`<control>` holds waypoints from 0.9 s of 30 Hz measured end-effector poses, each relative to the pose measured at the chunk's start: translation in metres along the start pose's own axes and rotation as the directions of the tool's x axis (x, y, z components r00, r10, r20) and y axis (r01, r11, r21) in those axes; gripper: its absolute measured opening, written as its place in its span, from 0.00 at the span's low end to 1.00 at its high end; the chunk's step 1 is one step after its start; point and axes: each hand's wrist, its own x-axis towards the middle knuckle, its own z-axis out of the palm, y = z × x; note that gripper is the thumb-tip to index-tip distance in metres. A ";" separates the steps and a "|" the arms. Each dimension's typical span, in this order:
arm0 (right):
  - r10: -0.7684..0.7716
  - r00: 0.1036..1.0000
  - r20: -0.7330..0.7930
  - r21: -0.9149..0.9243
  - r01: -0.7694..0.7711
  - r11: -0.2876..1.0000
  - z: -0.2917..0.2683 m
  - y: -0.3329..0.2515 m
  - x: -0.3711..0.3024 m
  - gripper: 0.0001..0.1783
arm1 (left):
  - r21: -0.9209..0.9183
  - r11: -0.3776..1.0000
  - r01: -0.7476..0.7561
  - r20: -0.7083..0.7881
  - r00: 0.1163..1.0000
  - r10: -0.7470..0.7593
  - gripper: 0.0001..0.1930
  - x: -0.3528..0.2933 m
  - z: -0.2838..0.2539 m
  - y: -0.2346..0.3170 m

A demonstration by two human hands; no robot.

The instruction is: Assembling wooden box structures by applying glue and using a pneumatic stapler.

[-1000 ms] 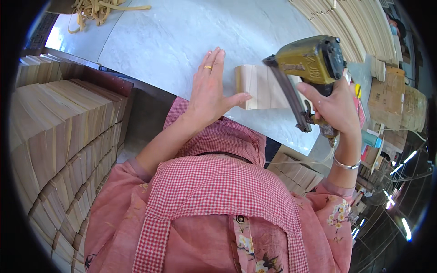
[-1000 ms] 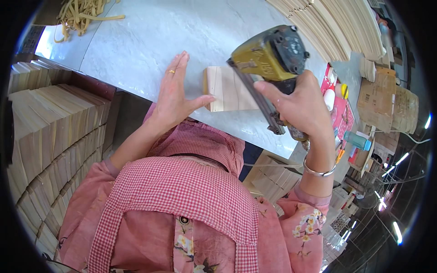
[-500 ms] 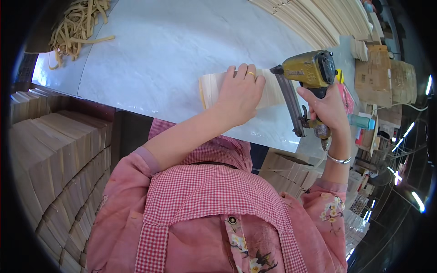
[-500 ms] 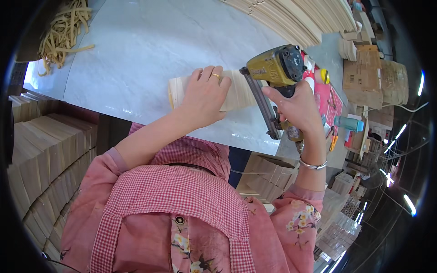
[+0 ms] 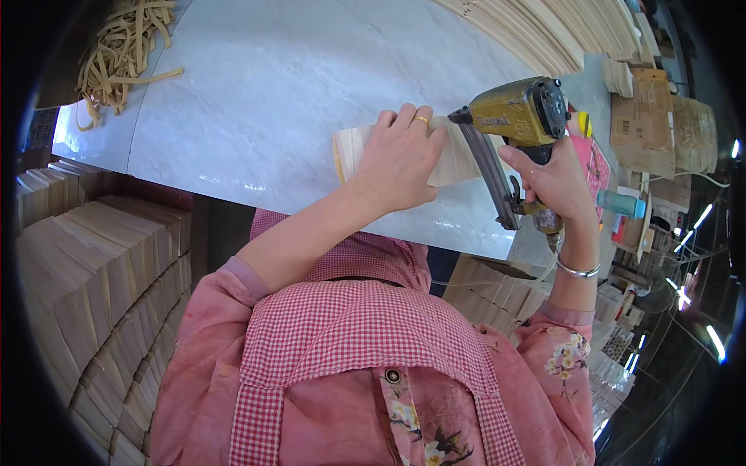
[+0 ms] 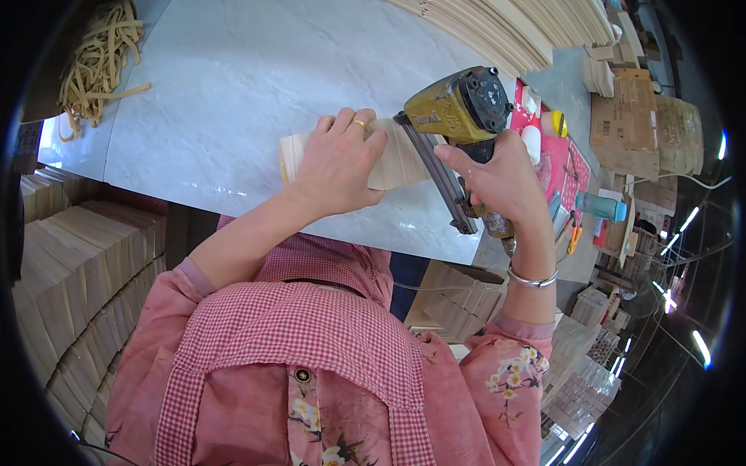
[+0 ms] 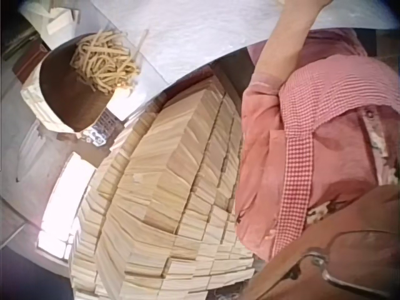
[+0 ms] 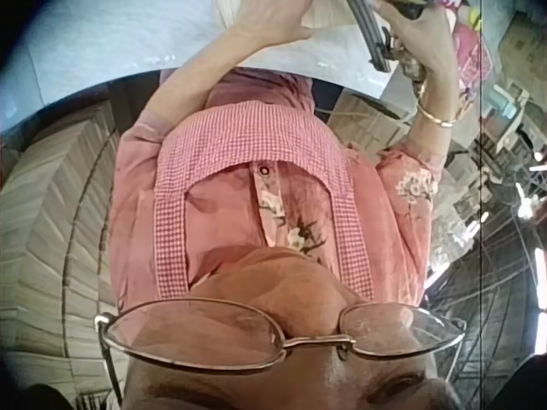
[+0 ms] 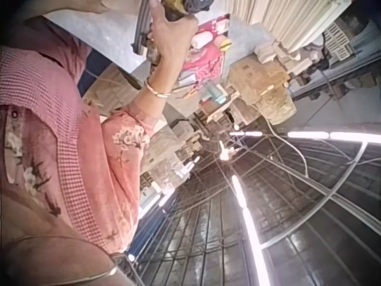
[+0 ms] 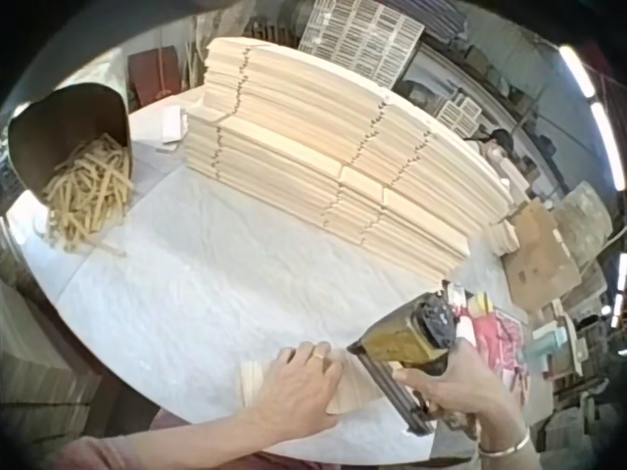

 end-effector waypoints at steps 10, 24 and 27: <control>-0.039 0.999 0.021 0.025 0.038 0.999 -0.004 -0.006 0.003 0.24 | -0.005 1.000 0.010 -0.003 1.000 -0.010 0.29 0.000 0.000 -0.001; 0.026 0.997 0.071 -0.200 -0.011 0.980 -0.025 -0.020 0.027 0.22 | -0.020 0.999 -0.042 -0.068 0.997 0.040 0.29 -0.002 0.002 -0.003; -0.020 0.998 0.059 -0.100 0.026 0.995 -0.021 -0.003 0.017 0.21 | -0.019 0.999 -0.047 -0.072 0.996 0.045 0.30 -0.002 0.003 -0.001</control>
